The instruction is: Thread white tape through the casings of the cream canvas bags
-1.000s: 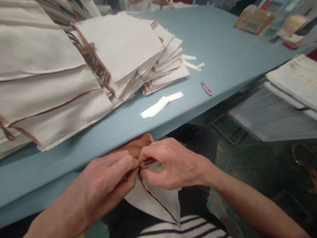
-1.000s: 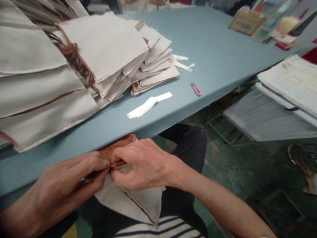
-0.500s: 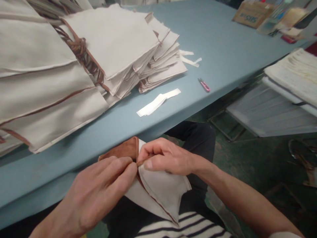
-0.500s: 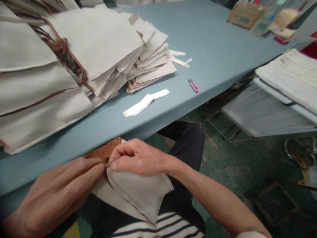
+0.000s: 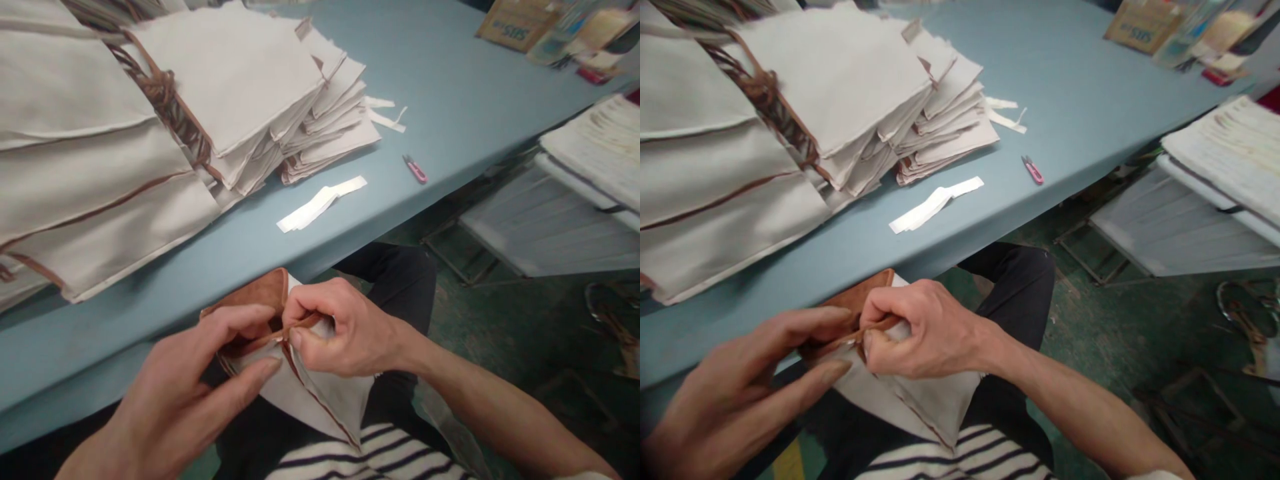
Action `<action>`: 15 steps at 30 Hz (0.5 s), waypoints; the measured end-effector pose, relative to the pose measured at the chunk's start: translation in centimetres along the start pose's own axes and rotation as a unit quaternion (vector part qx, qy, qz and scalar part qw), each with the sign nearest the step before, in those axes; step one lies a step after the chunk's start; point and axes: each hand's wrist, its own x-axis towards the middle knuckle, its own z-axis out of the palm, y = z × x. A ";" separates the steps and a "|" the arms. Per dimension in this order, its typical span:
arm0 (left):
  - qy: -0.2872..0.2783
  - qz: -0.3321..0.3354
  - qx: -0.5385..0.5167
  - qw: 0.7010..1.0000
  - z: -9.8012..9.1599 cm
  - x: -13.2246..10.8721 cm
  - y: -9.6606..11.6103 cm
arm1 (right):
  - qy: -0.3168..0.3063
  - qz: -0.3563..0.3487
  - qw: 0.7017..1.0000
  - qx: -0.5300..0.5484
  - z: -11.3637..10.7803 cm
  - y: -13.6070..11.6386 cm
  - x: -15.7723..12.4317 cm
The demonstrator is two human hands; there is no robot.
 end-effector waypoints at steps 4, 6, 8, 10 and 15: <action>-0.095 -0.047 -0.107 0.989 -0.8 0.6 -0.3 | 0.042 -0.133 0.979 -0.152 0.4 0.1 -0.4; -0.128 -0.035 -0.122 0.984 -0.9 0.8 -0.5 | 0.049 -0.154 0.971 -0.177 0.6 0.1 -0.5; -0.136 -0.007 -0.111 0.984 -0.7 0.9 -0.6 | 0.048 -0.156 0.970 -0.180 0.7 0.1 -0.5; -0.130 0.034 -0.091 0.987 -0.6 0.8 -0.6 | 0.038 -0.145 0.973 -0.173 0.7 0.0 -0.6; -0.125 0.105 -0.061 0.985 -0.6 0.9 -0.9 | 0.022 -0.127 0.980 -0.154 0.5 -0.5 -0.9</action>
